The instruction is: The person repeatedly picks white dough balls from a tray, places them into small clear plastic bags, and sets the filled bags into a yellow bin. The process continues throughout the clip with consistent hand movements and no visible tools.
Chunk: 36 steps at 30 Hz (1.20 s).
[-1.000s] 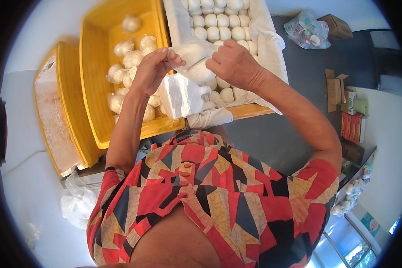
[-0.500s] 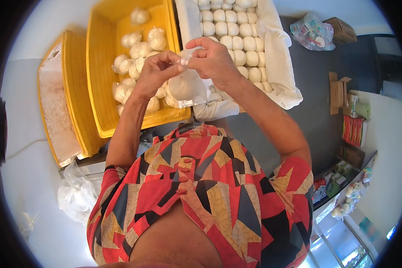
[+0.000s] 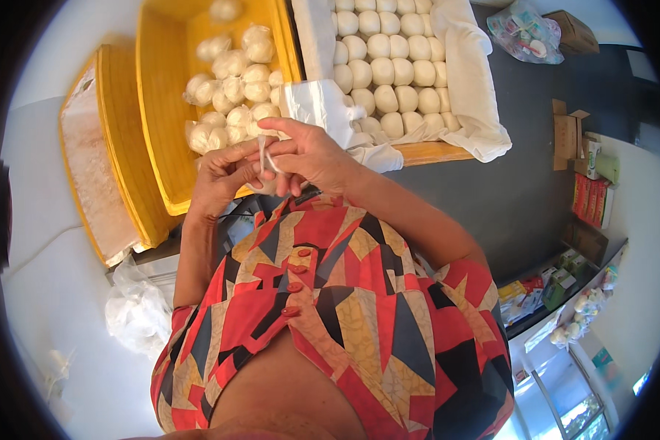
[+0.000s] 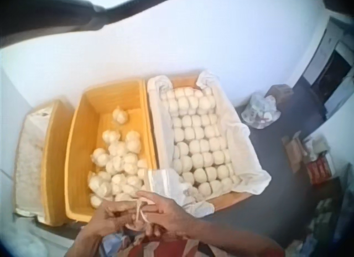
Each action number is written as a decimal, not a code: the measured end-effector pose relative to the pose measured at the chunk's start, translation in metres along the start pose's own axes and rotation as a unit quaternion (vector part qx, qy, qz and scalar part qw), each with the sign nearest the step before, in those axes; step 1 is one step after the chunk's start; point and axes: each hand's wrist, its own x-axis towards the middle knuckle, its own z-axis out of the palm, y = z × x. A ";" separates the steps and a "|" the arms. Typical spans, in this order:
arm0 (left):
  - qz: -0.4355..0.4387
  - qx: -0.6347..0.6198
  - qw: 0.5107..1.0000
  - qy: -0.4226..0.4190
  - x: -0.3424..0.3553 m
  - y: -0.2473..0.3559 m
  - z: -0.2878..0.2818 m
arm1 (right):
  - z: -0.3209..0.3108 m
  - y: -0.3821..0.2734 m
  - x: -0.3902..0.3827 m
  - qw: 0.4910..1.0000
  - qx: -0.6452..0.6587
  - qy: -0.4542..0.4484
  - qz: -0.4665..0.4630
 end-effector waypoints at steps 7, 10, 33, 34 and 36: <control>0.182 0.025 0.951 0.247 -0.006 -0.006 -0.045 | -0.008 -0.002 0.066 0.978 -0.025 0.062 -0.197; 0.255 0.073 0.922 0.284 -0.018 0.022 -0.050 | -0.058 -0.002 0.084 0.886 -0.269 0.181 -0.331; 0.248 -0.024 0.937 0.246 0.085 -0.026 -0.007 | -0.129 0.118 0.080 0.837 -0.331 0.346 -0.266; 0.257 -0.067 0.930 0.254 0.071 -0.013 -0.014 | -0.130 0.115 0.080 0.842 -0.328 0.346 -0.254; 0.261 -0.077 0.929 0.251 0.055 0.006 -0.021 | -0.127 0.097 0.079 0.872 -0.297 0.319 -0.224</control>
